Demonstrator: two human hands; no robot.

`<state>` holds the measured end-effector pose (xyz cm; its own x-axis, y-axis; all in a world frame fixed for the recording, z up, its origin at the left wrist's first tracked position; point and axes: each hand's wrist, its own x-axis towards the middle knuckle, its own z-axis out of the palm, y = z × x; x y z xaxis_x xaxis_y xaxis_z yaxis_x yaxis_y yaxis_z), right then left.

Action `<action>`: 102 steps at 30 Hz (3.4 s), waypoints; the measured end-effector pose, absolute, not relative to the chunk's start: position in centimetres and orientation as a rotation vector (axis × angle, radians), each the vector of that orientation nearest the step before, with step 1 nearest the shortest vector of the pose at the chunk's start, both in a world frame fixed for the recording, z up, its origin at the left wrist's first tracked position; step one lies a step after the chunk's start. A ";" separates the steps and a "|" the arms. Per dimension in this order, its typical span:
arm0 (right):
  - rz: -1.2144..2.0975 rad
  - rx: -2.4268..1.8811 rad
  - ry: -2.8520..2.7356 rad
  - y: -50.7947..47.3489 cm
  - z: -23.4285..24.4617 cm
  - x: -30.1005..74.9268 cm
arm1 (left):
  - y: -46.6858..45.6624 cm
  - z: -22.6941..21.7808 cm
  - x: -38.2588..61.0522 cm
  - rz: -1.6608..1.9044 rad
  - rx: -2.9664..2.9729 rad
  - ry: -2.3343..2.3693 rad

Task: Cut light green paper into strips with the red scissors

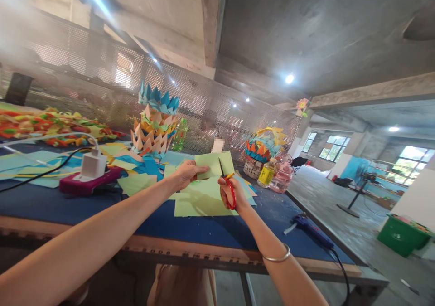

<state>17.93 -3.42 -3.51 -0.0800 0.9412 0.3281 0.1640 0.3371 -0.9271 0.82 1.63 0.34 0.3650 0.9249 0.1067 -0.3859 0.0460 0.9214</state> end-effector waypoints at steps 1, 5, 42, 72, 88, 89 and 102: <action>0.896 -1.051 -1.525 -3.4 -3.5 17.9 | 1.6 0.3 0.8 1.107 1.097 0.629; 0.821 -1.110 -1.564 -3.7 -3.3 18.0 | 1.6 0.4 0.8 1.117 1.099 0.637; 0.821 -1.053 -1.624 -4.5 -2.4 18.0 | 1.1 0.5 1.0 1.059 1.072 0.604; 0.820 -1.094 -1.583 -3.9 -2.8 18.0 | 1.4 0.2 1.0 1.052 1.095 0.591; 1.013 -1.092 -1.631 -5.0 -1.9 17.5 | 1.9 0.6 0.6 1.218 1.020 0.681; 1.011 -1.102 -1.636 -5.0 -1.9 17.4 | 1.9 0.6 0.6 1.234 1.019 0.704; 0.958 -1.147 -1.653 -4.7 -1.9 18.1 | 2.5 0.7 0.2 1.211 1.083 0.677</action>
